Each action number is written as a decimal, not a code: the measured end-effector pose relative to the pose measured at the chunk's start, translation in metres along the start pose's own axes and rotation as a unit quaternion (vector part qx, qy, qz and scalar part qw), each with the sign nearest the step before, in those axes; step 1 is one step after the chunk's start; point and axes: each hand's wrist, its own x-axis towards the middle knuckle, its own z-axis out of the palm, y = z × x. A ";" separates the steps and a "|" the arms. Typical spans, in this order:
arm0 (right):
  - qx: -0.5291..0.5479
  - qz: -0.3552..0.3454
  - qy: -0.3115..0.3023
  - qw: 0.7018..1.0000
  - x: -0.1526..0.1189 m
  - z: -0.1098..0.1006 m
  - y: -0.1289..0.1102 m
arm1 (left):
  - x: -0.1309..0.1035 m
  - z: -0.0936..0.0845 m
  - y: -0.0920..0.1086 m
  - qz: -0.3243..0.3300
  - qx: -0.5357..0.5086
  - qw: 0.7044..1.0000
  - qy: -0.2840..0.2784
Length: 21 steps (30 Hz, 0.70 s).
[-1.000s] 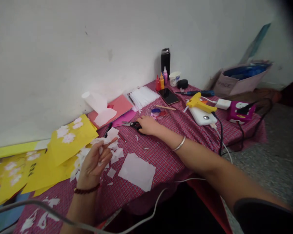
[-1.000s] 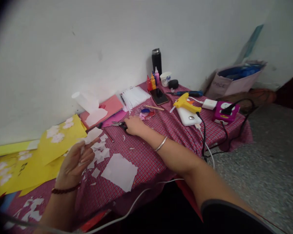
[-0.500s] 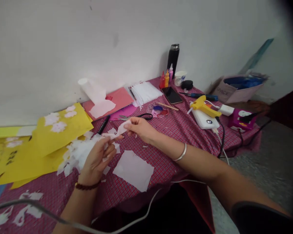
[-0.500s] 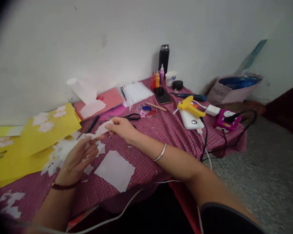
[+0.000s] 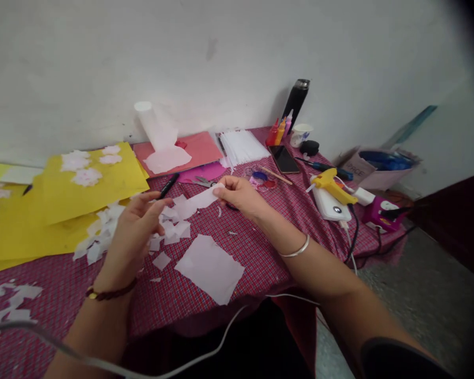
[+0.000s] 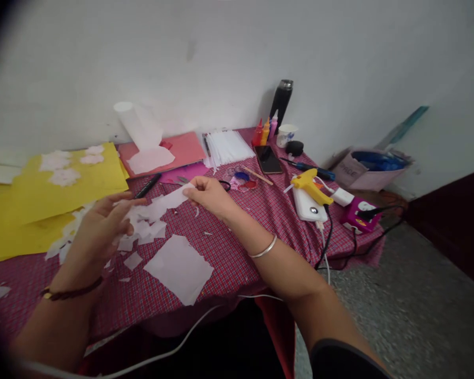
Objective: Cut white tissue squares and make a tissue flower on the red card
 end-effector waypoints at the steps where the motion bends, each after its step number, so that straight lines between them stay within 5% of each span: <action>1: -0.018 -0.002 -0.020 1.000 -0.001 0.000 0.000 | 0.000 -0.001 0.003 0.030 0.020 0.999 0.011; 8: -0.099 -0.038 -0.122 0.987 -0.010 0.009 0.001 | -0.008 0.008 -0.004 0.033 0.172 0.967 -0.187; 12: -0.228 -0.081 -0.048 0.969 -0.005 -0.006 -0.001 | -0.008 0.002 -0.011 0.002 0.150 0.970 -0.193; 14: -0.388 -0.089 0.018 0.917 -0.001 -0.021 0.001 | -0.005 -0.006 -0.010 -0.010 0.097 0.983 -0.155; 17: -0.581 -0.052 0.012 0.812 0.004 -0.037 0.007 | 0.000 -0.012 -0.007 -0.013 0.027 0.993 -0.115; 21: -0.652 -0.024 -0.008 0.758 0.004 -0.037 0.013 | 0.003 -0.011 -0.003 -0.039 -0.029 0.993 -0.104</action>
